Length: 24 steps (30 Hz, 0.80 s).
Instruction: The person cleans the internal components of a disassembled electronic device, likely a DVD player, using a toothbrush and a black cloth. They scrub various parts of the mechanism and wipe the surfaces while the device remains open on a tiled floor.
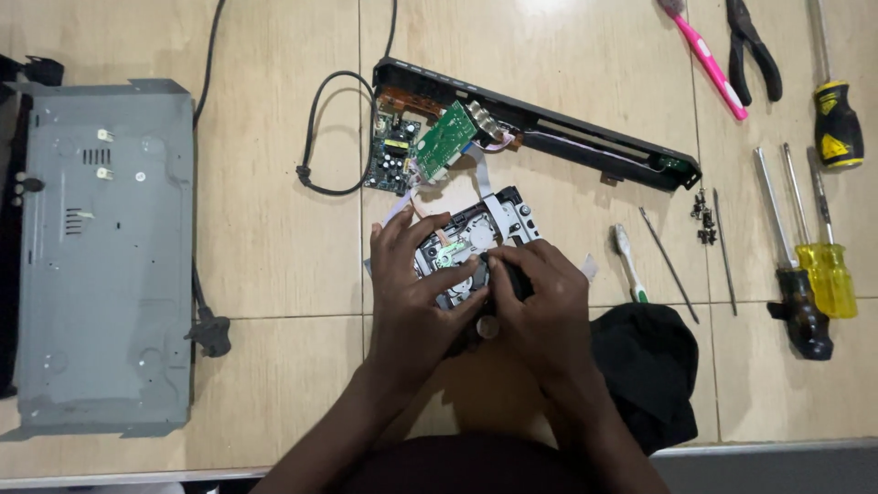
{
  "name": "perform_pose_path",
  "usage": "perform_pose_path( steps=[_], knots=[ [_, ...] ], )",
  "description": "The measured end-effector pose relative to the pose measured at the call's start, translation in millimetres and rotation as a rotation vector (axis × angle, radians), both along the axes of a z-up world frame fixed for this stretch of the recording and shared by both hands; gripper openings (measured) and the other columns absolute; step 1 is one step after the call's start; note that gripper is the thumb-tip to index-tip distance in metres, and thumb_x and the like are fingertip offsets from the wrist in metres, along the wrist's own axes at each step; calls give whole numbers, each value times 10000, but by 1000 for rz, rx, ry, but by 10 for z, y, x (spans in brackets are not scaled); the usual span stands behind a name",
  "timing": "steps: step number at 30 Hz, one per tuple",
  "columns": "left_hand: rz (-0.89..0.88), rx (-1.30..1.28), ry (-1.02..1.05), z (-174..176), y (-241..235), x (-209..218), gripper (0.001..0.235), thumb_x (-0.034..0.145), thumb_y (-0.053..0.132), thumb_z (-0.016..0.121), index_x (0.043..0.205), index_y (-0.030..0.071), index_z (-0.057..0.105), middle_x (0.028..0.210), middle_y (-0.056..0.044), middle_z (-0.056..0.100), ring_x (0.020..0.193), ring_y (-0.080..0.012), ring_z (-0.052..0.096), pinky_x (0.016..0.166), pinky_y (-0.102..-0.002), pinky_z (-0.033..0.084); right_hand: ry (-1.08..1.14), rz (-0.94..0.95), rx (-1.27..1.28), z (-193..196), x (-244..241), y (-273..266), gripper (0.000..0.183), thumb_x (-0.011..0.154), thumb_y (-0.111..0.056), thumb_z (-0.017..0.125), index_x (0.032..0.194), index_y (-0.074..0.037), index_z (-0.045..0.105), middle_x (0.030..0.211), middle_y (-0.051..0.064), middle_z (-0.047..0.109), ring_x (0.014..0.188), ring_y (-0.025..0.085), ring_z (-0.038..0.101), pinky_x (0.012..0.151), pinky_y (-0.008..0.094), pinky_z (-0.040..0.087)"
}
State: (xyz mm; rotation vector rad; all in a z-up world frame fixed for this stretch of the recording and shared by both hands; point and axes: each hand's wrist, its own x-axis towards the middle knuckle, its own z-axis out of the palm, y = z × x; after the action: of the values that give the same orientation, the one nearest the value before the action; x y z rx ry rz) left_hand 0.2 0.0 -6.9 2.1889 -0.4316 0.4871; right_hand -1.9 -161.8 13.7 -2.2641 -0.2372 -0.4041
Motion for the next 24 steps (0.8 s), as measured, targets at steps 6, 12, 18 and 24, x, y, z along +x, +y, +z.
perform_pose_path(
  steps=[6, 12, 18, 24],
  knots=[
    [-2, 22, 11, -20, 8, 5, 264, 745, 200, 952, 958, 227, 797, 1380, -133, 582, 1394, -437, 441, 1141, -711, 294, -6, 14, -33, 33, -23, -23, 48, 898, -11, 696, 929, 10, 726, 853, 145, 697, 752, 252, 674, 664, 361, 519],
    [9, 6, 12, -13, -9, -12, 270, 742, 164, 950, 954, 205, 788, 1392, -132, 577, 1419, -442, 432, 1141, -762, 288, 45, 5, -30, 5, -37, -60, 59, 894, -34, 712, 939, -5, 738, 865, 122, 702, 764, 244, 680, 671, 361, 523],
    [21, 2, 22, 4, -16, -9, 257, 761, 269, 960, 941, 191, 793, 1391, -132, 574, 1406, -431, 439, 1166, -726, 275, 31, -132, -82, 194, -151, -62, 61, 983, -55, 664, 1024, -31, 701, 909, 89, 748, 800, 211, 723, 717, 336, 538],
    [21, 29, 35, -29, -14, -10, 283, 751, 269, 976, 954, 221, 785, 1406, -119, 570, 1401, -444, 439, 1139, -739, 300, 103, -96, -60, 193, -177, -127, 101, 962, -92, 691, 1042, -49, 736, 1018, 90, 769, 942, 232, 739, 852, 344, 541]
  ],
)
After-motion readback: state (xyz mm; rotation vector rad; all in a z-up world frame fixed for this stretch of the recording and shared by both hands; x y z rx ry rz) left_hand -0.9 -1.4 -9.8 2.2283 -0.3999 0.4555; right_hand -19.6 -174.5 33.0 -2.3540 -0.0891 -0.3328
